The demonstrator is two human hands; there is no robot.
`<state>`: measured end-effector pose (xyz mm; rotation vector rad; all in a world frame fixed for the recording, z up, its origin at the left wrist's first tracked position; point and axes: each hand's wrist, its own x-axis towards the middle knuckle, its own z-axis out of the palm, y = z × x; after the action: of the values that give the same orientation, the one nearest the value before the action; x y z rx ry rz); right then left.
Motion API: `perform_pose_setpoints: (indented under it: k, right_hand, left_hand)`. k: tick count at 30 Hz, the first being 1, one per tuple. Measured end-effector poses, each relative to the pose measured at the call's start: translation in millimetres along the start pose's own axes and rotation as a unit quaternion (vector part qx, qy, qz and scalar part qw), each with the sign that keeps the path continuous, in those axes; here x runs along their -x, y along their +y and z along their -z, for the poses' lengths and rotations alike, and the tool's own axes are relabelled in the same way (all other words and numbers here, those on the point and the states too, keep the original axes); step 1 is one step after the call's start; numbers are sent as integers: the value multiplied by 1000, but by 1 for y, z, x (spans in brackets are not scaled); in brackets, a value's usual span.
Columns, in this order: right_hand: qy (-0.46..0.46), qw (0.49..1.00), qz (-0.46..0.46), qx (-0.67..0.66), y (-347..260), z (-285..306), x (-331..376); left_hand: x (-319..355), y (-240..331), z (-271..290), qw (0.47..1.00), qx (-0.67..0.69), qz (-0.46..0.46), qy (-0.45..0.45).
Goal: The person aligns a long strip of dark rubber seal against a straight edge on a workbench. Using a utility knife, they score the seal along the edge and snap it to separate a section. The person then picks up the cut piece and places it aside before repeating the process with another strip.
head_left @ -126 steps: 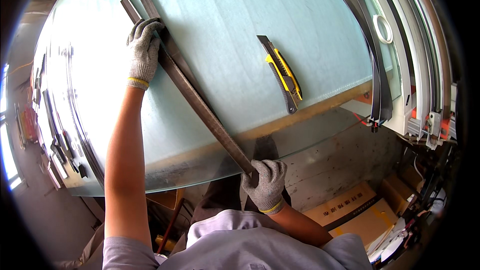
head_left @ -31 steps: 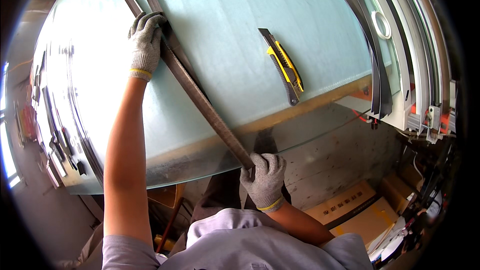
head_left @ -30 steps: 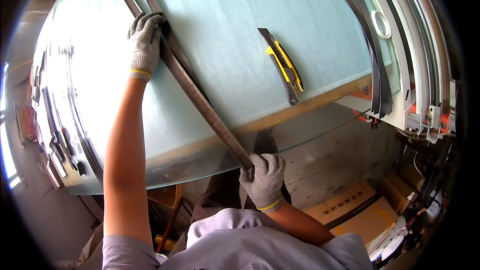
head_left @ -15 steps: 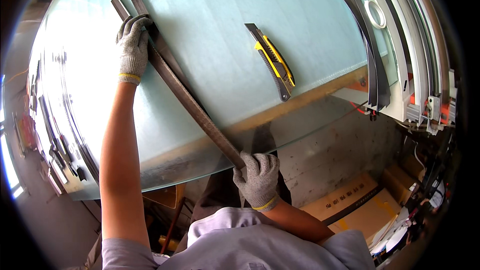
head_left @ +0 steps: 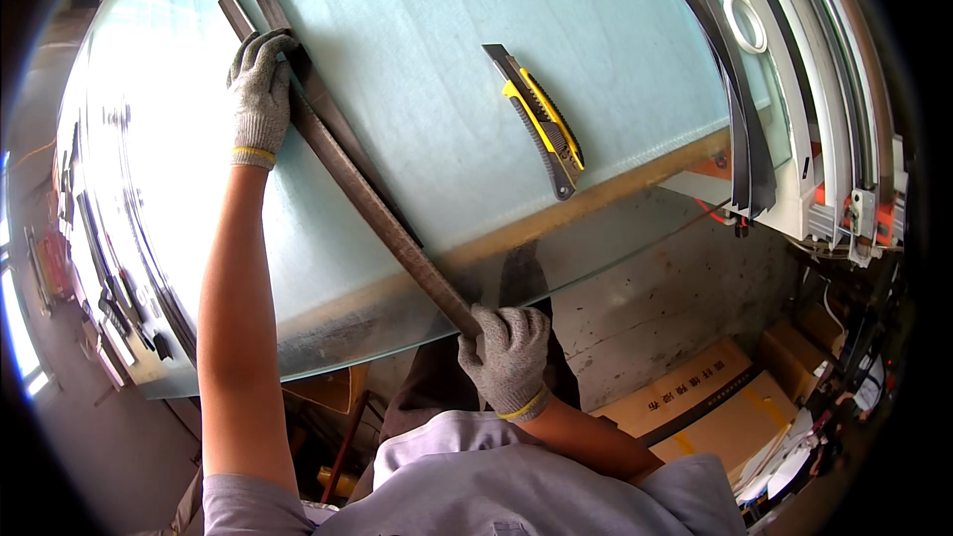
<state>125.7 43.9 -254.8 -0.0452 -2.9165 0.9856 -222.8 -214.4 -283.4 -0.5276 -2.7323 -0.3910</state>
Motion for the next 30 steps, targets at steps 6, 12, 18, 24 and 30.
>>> perform_pose_setpoints:
  k: [6,12,18,24,30]
  right_hand:
    - [-4,1000,2,8,1,4,-3]
    - [8,1000,-1,13,1,4,-3]
    - [7,1000,4,14,2,5,-4]
    - [9,1000,7,20,3,5,-4]
    - [-14,1000,10,14,4,5,-2]
  left_hand:
    - [0,-3,-1,1000,16,-6,10]
    - [0,-3,-1,1000,0,-11,4]
    - [-1,-3,-1,1000,-7,-14,5]
    - [-1,1,2,1000,-6,-12,2]
    - [1,5,3,1000,-28,-2,-10]
